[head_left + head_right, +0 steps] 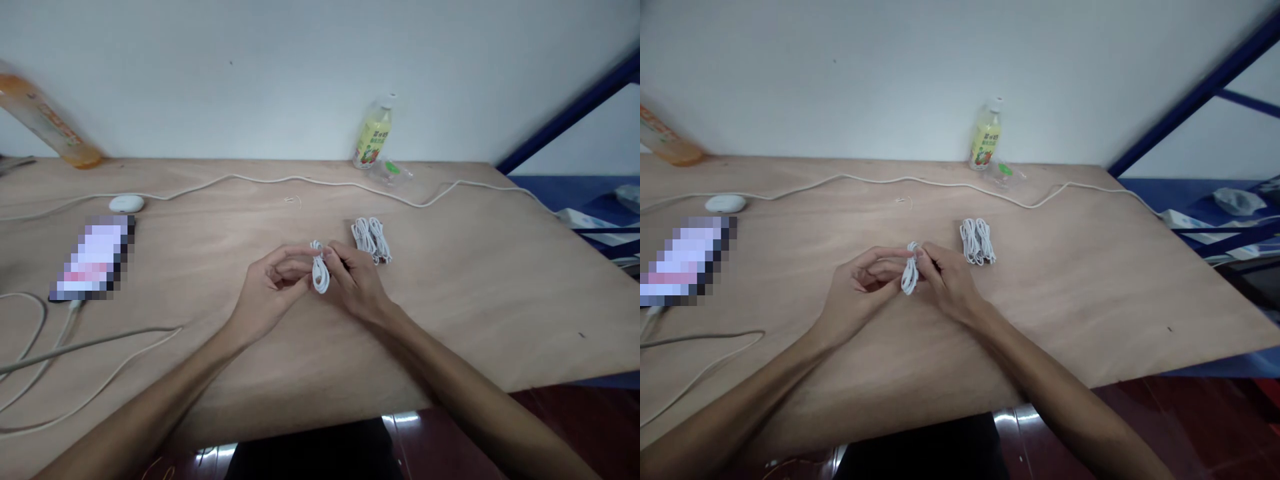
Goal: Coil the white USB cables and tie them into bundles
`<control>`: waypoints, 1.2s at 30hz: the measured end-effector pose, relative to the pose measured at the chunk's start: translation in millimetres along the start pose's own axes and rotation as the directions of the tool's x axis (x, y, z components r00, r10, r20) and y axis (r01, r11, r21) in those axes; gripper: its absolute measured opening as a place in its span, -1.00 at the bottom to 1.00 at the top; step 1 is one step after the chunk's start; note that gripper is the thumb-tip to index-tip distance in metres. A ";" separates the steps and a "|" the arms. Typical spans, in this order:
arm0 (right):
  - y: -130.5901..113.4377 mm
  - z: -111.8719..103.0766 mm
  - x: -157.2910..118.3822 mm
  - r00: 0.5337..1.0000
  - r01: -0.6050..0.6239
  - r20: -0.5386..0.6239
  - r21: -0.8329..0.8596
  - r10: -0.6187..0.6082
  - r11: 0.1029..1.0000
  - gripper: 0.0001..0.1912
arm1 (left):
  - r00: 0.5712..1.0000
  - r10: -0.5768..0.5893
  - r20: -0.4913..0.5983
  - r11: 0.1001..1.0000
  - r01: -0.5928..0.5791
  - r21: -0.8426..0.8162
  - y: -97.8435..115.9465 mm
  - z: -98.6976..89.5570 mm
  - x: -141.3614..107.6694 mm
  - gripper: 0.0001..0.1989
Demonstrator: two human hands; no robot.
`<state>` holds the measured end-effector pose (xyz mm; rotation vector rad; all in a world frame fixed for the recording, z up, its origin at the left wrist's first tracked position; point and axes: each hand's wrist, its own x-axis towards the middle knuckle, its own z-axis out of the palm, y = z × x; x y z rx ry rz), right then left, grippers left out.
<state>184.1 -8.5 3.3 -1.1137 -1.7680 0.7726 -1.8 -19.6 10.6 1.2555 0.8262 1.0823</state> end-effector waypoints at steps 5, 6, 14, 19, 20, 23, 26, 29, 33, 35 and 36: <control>0.6 0.5 1.0 0.999 -0.003 0.037 0.044 0.001 0.999 -0.56 | 0.986 0.156 -0.057 0.968 -0.141 0.209 -2.4 -3.6 -1.8 -0.77; 0.5 1.0 0.9 0.999 -0.005 0.045 0.045 0.003 0.999 -0.56 | 0.975 0.211 -0.067 0.941 -0.184 0.283 -2.1 -4.4 -1.6 -0.81; -3.6 7.3 -2.3 0.998 -0.008 0.059 0.091 0.002 0.996 -0.67 | 0.967 0.242 -0.079 0.923 -0.205 0.325 -0.5 -4.5 3.0 -0.87; -2.4 10.6 -5.0 1.000 -0.001 0.015 0.152 -0.002 0.988 -0.59 | 0.994 -0.039 -0.099 0.999 0.036 -0.036 -3.6 0.7 5.2 -0.73; -2.6 11.4 -5.6 1.000 -0.002 0.010 0.168 0.000 0.986 -0.58 | 0.992 -0.076 -0.096 0.993 0.066 -0.098 -3.9 1.5 5.7 -0.67; -4.0 14.2 -7.3 1.000 0.009 -0.010 0.203 -0.007 0.979 -0.56 | 0.984 -0.163 -0.066 0.963 0.144 -0.227 -4.0 3.4 6.5 -0.49; -4.5 16.3 -8.9 0.998 0.049 -0.034 0.194 -0.043 0.980 -0.56 | 0.974 -0.222 -0.045 0.932 0.198 -0.304 -2.3 5.1 5.7 -0.29; -2.6 16.6 -9.6 0.992 0.115 -0.059 0.116 -0.109 0.987 -0.55 | 0.964 -0.263 -0.020 0.909 0.242 -0.339 0.5 5.9 3.7 -0.16; 0.5 15.1 -9.2 0.976 0.202 -0.077 -0.034 -0.204 0.979 -0.54 | 0.959 -0.281 0.022 0.892 0.270 -0.361 2.3 4.8 2.7 -0.42; 1.2 14.5 -8.9 0.972 0.220 -0.071 -0.070 -0.225 0.973 -0.55 | 0.958 -0.283 0.040 0.886 0.277 -0.371 2.9 4.0 3.0 -0.53; 1.3 14.2 -8.7 0.972 0.220 -0.071 -0.074 -0.226 0.973 -0.57 | 0.959 -0.280 0.047 0.886 0.277 -0.373 3.2 3.8 3.2 -0.56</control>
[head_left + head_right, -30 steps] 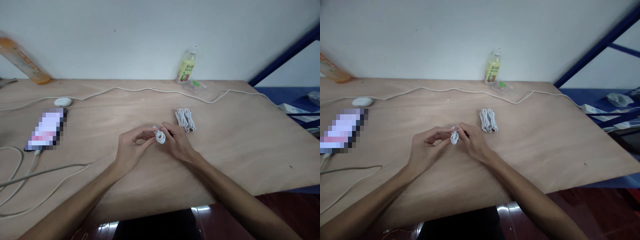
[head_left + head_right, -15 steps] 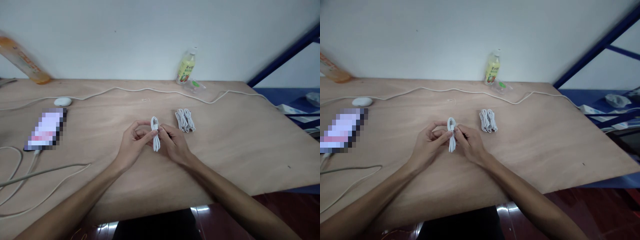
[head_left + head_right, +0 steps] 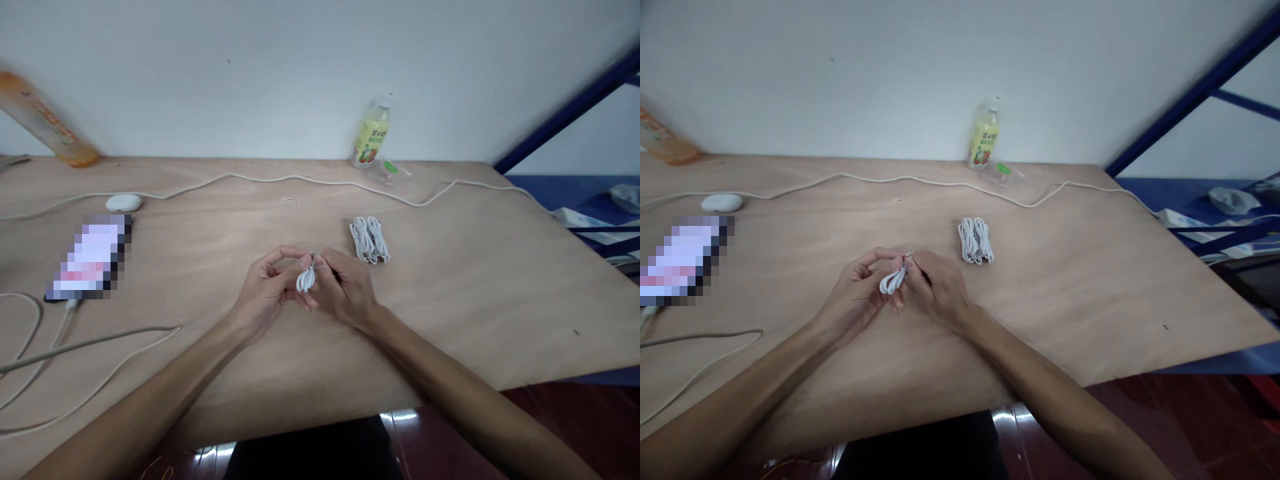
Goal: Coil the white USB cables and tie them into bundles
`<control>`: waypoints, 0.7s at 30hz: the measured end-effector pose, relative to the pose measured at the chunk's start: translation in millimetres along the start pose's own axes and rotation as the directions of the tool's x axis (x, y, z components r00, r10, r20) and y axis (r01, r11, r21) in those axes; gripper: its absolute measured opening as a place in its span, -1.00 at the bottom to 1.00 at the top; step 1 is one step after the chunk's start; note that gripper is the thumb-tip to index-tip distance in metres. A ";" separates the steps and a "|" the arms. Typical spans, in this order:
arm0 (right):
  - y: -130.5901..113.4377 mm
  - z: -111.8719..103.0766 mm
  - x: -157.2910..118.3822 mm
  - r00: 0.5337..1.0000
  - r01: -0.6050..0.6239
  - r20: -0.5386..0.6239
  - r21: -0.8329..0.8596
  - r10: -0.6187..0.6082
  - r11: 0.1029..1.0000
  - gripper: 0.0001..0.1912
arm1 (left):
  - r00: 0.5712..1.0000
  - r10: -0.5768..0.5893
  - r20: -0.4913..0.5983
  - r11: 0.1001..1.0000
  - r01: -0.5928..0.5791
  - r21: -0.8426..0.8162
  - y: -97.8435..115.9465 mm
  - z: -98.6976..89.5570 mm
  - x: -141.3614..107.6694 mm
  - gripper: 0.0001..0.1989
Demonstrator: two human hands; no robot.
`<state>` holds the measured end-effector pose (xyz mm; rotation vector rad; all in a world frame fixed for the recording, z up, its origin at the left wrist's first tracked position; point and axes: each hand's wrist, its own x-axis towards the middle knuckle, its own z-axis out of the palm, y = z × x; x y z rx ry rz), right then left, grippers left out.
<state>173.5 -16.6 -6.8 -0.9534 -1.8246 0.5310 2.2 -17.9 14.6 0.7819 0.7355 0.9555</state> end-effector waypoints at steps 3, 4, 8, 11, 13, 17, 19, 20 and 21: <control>1.0 -1.1 0.5 0.999 -0.047 -0.012 0.026 0.047 0.999 -0.61 | 0.999 0.043 0.010 0.999 -0.043 0.007 -0.2 0.0 0.3 -0.63; 1.5 -1.7 0.7 0.997 -0.073 -0.017 0.038 0.073 0.997 -0.62 | 0.997 0.070 0.013 0.997 -0.070 0.018 -0.9 -0.2 0.5 -0.65; 3.7 -4.4 1.1 0.990 -0.139 -0.015 0.059 0.140 0.989 -0.60 | 0.987 0.156 0.034 0.979 -0.159 0.126 -5.8 -2.6 2.5 -0.64; 3.1 -5.4 1.7 0.991 -0.130 -0.002 0.060 0.131 0.990 -0.62 | 0.975 0.223 0.009 0.931 -0.216 0.293 -7.0 -5.8 4.0 -0.73; 1.8 -5.3 2.7 0.994 -0.111 0.006 0.062 0.111 0.992 -0.64 | 0.947 0.320 -0.013 0.862 -0.286 0.420 -5.8 -7.3 4.4 -0.82; -0.3 -4.5 4.9 0.996 -0.084 0.031 0.071 0.082 0.994 -0.66 | 0.894 0.448 0.006 0.762 -0.385 0.521 -2.1 -6.7 4.2 -0.93; -0.7 -4.2 5.3 0.995 -0.087 0.043 0.070 0.084 0.994 -0.66 | 0.922 0.388 0.011 0.805 -0.345 0.483 -1.5 -5.2 4.2 -0.88; -0.7 -4.0 5.2 0.995 -0.091 0.048 0.068 0.088 0.994 -0.66 | 0.938 0.346 0.005 0.834 -0.310 0.456 -1.6 -4.4 4.3 -0.84; -0.7 -3.8 4.9 0.995 -0.092 0.051 0.067 0.089 0.993 -0.65 | 0.951 0.310 -0.007 0.861 -0.278 0.425 -1.9 -3.7 4.5 -0.81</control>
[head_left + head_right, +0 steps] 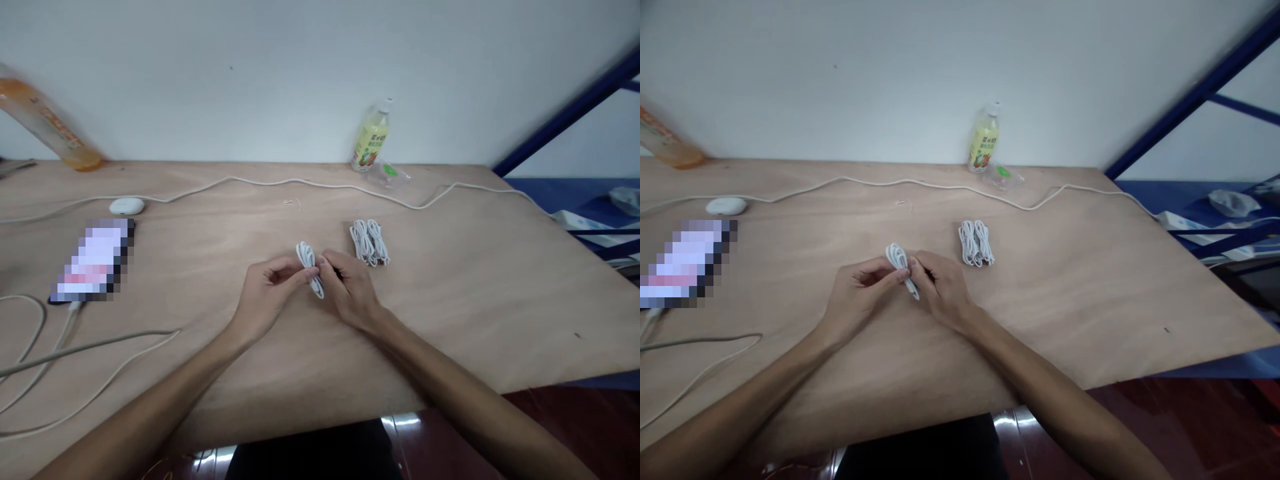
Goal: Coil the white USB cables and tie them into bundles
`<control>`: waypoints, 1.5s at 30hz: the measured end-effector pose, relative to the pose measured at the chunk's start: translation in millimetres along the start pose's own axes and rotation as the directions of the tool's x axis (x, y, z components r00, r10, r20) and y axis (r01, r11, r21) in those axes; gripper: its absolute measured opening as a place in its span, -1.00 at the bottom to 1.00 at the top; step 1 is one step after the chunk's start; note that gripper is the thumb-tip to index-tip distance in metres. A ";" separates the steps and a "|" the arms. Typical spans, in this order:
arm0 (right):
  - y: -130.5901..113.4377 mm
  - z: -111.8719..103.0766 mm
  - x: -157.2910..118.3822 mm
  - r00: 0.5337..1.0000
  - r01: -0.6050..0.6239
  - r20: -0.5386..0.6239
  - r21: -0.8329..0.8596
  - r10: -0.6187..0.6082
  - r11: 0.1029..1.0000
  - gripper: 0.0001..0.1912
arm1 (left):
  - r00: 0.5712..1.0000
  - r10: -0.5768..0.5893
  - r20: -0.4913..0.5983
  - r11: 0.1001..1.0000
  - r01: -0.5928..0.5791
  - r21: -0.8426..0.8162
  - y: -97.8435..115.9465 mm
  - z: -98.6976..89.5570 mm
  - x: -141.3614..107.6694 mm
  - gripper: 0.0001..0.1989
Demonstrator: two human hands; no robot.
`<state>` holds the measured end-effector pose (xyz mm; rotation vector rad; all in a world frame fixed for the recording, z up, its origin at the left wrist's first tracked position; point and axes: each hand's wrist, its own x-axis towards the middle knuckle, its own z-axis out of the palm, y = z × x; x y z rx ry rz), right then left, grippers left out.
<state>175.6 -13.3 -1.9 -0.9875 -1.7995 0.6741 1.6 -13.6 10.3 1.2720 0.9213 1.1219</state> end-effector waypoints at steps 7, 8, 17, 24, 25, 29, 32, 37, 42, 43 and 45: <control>1.3 2.6 -4.0 1.000 0.013 0.020 0.014 -0.013 1.000 -0.63 | 0.990 -0.112 -0.085 0.978 0.095 -0.183 2.0 3.7 -1.1 -0.48; 1.6 3.0 -4.5 1.000 0.009 0.023 0.017 -0.009 1.000 -0.62 | 0.990 -0.114 -0.083 0.977 0.097 -0.189 3.0 3.8 -1.5 -0.46; 1.3 3.4 -3.1 0.996 -0.084 0.001 0.081 0.084 0.993 -0.55 | 0.993 -0.114 0.021 0.981 0.116 -0.155 1.9 0.7 -2.7 -0.67; 3.7 0.7 -2.3 0.981 -0.192 -0.009 0.135 0.195 0.972 -0.52 | 0.984 -0.158 0.080 0.978 0.167 -0.125 -1.3 -2.6 -3.7 -0.60; 4.3 0.7 -2.1 0.981 -0.192 -0.009 0.144 0.195 0.971 -0.52 | 0.983 -0.164 0.083 0.978 0.173 -0.115 -2.1 -2.9 -3.8 -0.58; 5.6 1.3 -0.7 0.979 -0.199 0.001 0.179 0.202 0.964 -0.48 | 0.979 -0.165 0.119 0.978 0.178 -0.106 -5.0 -2.4 -4.0 -0.62; 4.7 1.1 0.2 0.976 -0.214 0.010 0.188 0.216 0.959 -0.48 | 0.988 -0.111 0.109 0.993 0.113 -0.014 -3.4 -1.5 -4.1 -0.82; 2.6 0.8 0.2 0.978 -0.209 0.019 0.182 0.209 0.961 -0.53 | 0.996 0.068 0.054 0.987 -0.075 0.145 2.0 -0.8 -4.4 -0.67; 2.0 2.6 -2.1 0.986 -0.161 -0.035 0.098 0.165 0.982 -0.54 | 0.997 -0.010 0.082 0.998 0.004 0.065 2.6 2.0 -5.2 -0.67; 1.7 3.0 -2.4 0.986 -0.156 -0.039 0.087 0.160 0.984 -0.54 | 0.996 -0.027 0.083 0.999 0.023 0.043 2.8 2.7 -5.1 -0.66; 1.3 3.7 -2.6 0.988 -0.142 -0.048 0.073 0.146 0.987 -0.52 | 0.995 -0.049 0.082 0.999 0.049 -0.001 3.4 3.8 -4.8 -0.68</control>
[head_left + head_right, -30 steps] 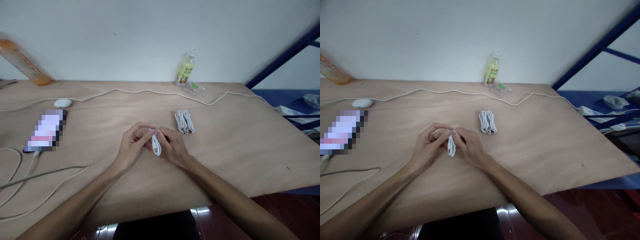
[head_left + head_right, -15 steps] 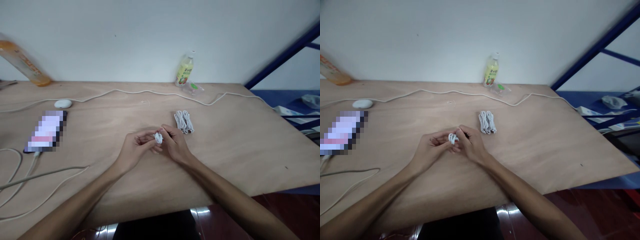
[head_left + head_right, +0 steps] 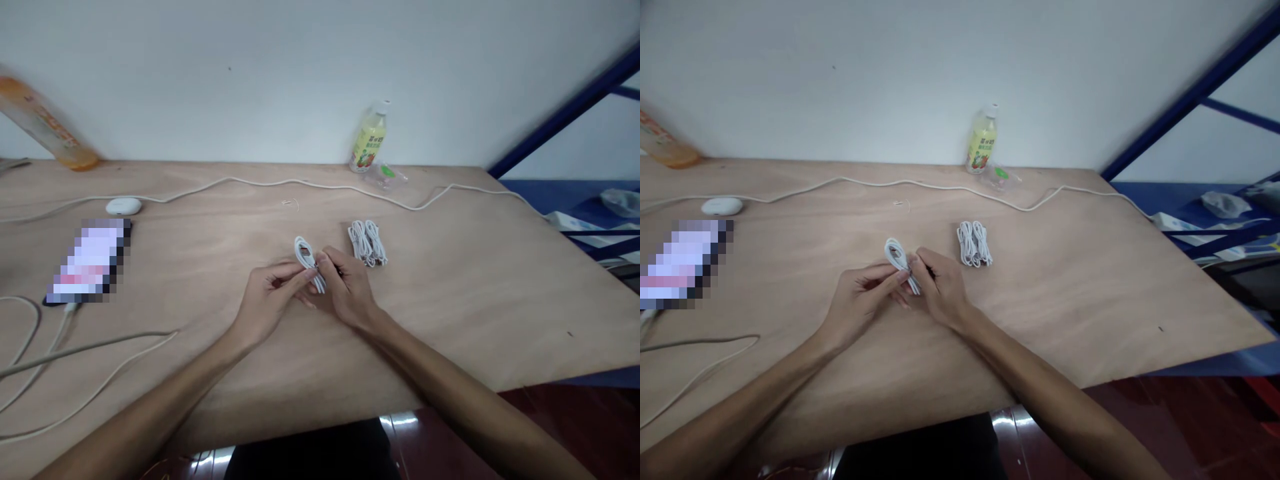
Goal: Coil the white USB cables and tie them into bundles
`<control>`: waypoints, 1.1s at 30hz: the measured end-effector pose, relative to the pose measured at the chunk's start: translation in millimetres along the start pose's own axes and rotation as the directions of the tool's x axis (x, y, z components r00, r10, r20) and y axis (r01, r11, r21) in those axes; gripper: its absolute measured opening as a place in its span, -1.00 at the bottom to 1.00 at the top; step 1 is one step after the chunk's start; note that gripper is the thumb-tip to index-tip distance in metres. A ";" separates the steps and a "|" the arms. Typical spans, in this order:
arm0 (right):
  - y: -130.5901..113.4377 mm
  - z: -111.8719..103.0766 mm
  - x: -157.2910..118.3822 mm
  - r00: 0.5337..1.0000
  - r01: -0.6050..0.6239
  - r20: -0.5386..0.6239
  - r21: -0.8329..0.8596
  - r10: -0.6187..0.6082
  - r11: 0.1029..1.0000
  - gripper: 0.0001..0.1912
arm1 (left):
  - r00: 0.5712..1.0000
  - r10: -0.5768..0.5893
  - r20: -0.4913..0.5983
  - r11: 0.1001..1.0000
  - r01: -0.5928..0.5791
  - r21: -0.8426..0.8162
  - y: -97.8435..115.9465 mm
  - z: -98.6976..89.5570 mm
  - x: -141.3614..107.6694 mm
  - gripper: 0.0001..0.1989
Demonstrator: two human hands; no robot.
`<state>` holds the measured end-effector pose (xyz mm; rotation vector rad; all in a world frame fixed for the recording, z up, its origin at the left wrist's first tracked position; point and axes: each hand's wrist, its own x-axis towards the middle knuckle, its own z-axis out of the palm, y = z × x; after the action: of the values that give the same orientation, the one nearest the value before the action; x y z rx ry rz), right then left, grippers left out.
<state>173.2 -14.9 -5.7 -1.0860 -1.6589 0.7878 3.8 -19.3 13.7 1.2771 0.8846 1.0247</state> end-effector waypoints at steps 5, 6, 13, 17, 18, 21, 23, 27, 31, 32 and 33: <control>2.3 1.2 1.0 1.000 0.000 -0.007 0.055 0.000 0.998 -0.50 | 0.999 -0.020 -0.028 0.997 0.018 -0.072 1.6 1.3 0.3 -0.74; 3.1 1.1 1.5 1.000 -0.013 -0.020 0.068 0.014 0.998 -0.50 | 0.999 -0.014 -0.036 0.998 0.012 -0.065 1.7 1.3 0.2 -0.73; 2.8 -4.7 6.8 0.996 -0.068 -0.034 0.210 0.077 0.975 -0.52 | 0.995 0.034 -0.093 0.999 -0.034 -0.002 1.2 -0.3 0.7 -0.76; 2.0 -7.3 8.2 0.994 -0.104 -0.006 0.263 0.110 0.959 -0.57 | 0.991 0.055 -0.125 0.998 -0.052 0.029 1.5 -1.2 0.8 -0.83; 2.2 -7.3 8.3 0.993 -0.111 -0.004 0.278 0.116 0.954 -0.57 | 0.990 0.060 -0.127 0.998 -0.056 0.034 1.8 -1.3 0.6 -0.83; 2.8 -6.2 8.7 0.993 -0.119 0.018 0.334 0.119 0.935 -0.55 | 0.991 0.065 -0.121 0.997 -0.061 0.041 2.9 -1.4 0.0 -0.81; 2.4 -5.7 9.5 0.991 -0.133 0.035 0.379 0.129 0.916 -0.54 | 0.990 0.074 -0.119 0.997 -0.070 0.044 3.5 -1.7 -0.1 -0.80; 0.8 -6.4 11.8 0.980 -0.201 0.102 0.467 0.173 0.861 -0.50 | 0.989 0.111 -0.098 0.992 -0.104 0.077 4.1 -3.3 0.5 -0.83; 1.6 -6.4 12.3 0.955 -0.295 0.190 0.521 0.228 0.801 -0.48 | 0.986 0.149 -0.080 0.982 -0.137 0.130 3.4 -5.1 0.3 -0.85; 2.3 -6.2 11.9 0.949 -0.313 0.202 0.528 0.241 0.789 -0.48 | 0.984 0.158 -0.080 0.979 -0.146 0.143 3.0 -5.5 0.0 -0.85; 3.1 -5.8 11.3 0.945 -0.327 0.209 0.533 0.253 0.780 -0.47 | 0.983 0.167 -0.078 0.976 -0.153 0.157 2.4 -5.9 -0.3 -0.85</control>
<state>178.1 -3.2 -2.3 -0.8785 -1.2321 1.4720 -2.2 -17.7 15.5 1.4567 0.9543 1.1685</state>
